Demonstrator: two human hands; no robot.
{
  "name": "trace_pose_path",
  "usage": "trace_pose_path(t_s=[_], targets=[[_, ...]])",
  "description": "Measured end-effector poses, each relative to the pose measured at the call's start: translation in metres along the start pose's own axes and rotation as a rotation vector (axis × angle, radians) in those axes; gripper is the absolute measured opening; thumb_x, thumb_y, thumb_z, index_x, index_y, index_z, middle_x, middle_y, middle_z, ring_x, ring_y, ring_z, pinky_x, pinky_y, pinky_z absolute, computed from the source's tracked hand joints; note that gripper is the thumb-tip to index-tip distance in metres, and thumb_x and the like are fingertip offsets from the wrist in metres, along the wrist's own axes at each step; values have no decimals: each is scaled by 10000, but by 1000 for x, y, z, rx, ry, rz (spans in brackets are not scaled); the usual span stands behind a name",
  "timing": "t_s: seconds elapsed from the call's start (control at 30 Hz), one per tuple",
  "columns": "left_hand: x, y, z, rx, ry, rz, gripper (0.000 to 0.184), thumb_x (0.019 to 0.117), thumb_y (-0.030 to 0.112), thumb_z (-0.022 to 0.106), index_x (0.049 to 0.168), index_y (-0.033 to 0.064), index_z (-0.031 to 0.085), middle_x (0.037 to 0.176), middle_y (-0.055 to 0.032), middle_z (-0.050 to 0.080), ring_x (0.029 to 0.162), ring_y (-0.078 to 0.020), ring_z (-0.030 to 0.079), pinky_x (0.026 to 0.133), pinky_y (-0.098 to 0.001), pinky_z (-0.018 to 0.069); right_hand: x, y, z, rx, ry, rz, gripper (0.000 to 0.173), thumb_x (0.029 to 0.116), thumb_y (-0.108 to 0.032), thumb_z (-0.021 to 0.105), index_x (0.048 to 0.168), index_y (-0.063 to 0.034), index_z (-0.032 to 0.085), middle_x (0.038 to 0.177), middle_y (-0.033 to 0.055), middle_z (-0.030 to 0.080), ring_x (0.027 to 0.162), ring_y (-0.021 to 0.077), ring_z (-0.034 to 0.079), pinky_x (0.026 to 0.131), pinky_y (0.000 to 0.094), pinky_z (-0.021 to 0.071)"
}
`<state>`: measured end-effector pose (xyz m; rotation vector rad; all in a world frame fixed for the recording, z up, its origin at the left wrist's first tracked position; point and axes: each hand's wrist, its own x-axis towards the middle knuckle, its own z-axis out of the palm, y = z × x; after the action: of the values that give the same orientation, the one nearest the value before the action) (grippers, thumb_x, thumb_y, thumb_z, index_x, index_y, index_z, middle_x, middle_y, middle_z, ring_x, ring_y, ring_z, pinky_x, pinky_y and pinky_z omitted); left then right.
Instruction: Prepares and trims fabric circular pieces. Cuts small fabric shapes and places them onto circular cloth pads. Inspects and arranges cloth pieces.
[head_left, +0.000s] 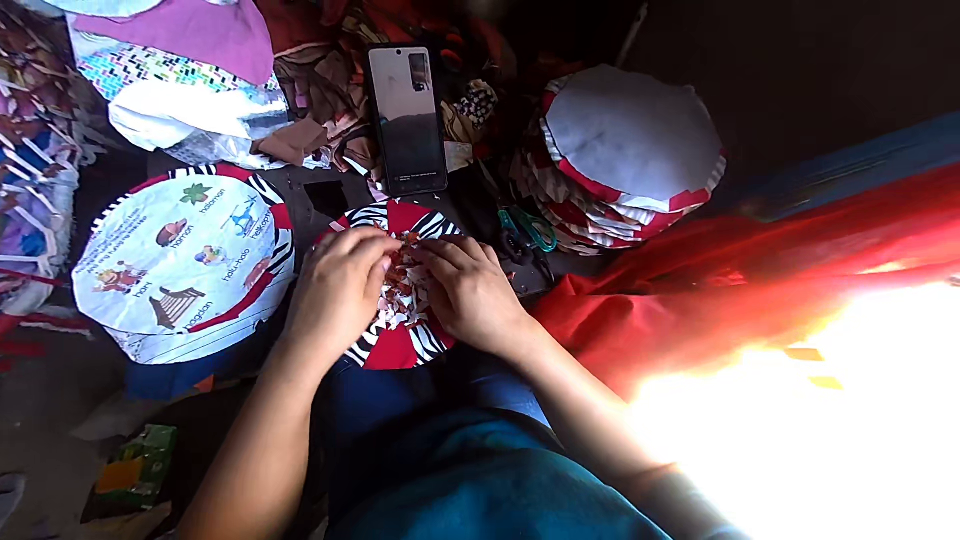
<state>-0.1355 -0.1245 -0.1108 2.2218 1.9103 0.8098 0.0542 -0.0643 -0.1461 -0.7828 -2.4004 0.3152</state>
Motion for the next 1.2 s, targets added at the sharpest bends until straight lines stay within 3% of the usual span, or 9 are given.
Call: trace_pose_path(t_s=[0.13,0.27,0.4,0.57,0.67,0.73,0.83,1.07,1.2], targets=[[33,-4,-2,-10,-89,49,233,992,71,621,1192,63,740,1239,-177,680,1191,-407,605,1017,-606,444,-4,-1,0,-14,0,33,367,933,-124,565,1260,-34,705,1289,145,673,1220,344,603,938,539,485],[47,-7,10,20,-166,101,125,959,77,681,1046,45,765,1181,-178,683,1156,-411,607,988,-600,456,-13,-2,-7,-6,11,2,396,923,-153,573,1291,-81,703,1301,154,658,1221,356,591,935,531,483],[53,-6,13,30,-184,101,100,975,73,655,985,10,731,1144,-187,685,1140,-407,613,992,-593,449,-21,-1,-7,3,-40,-88,323,926,-217,631,1197,-77,739,1270,104,689,1246,316,599,1009,550,453],[58,-2,6,9,-205,100,189,1011,117,616,1089,55,777,1223,-176,676,1198,-393,595,1035,-580,430,-28,-8,-12,-24,0,-138,273,940,-188,599,1126,-83,769,1196,90,721,1217,305,621,1004,516,464],[51,0,-9,-34,-150,55,248,1033,93,557,1205,30,724,1274,-195,663,1230,-403,594,1051,-586,438,-25,-6,-15,5,61,-103,246,929,-186,600,1070,-89,777,1187,118,714,1170,316,639,951,505,494],[37,-2,-15,-36,-103,22,274,1046,104,525,1238,20,700,1302,-189,653,1236,-395,596,1043,-587,443,-19,-3,-14,11,70,-75,274,927,-187,599,1115,-78,765,1222,146,696,1162,339,631,920,500,499],[6,-7,-14,-3,-68,-19,294,1049,117,501,1251,29,694,1342,-166,639,1268,-378,582,1063,-590,438,-11,1,-7,3,-14,-50,342,935,-236,625,1206,-59,736,1305,162,659,1232,364,594,970,534,482],[-40,-18,-13,14,-4,-98,321,976,46,468,1109,66,759,1331,-164,640,1263,-378,580,1026,-589,451,-6,-8,0,-65,32,-7,400,967,-303,600,1245,-35,708,1270,171,662,1176,364,611,920,527,489],[-43,-15,-7,12,-4,-69,282,1011,113,483,1101,23,736,1328,-158,644,1283,-361,573,1063,-581,437,-3,-13,6,-80,-109,-31,560,1008,-424,532,1348,10,630,1428,175,590,1338,354,539,1069,551,425]])
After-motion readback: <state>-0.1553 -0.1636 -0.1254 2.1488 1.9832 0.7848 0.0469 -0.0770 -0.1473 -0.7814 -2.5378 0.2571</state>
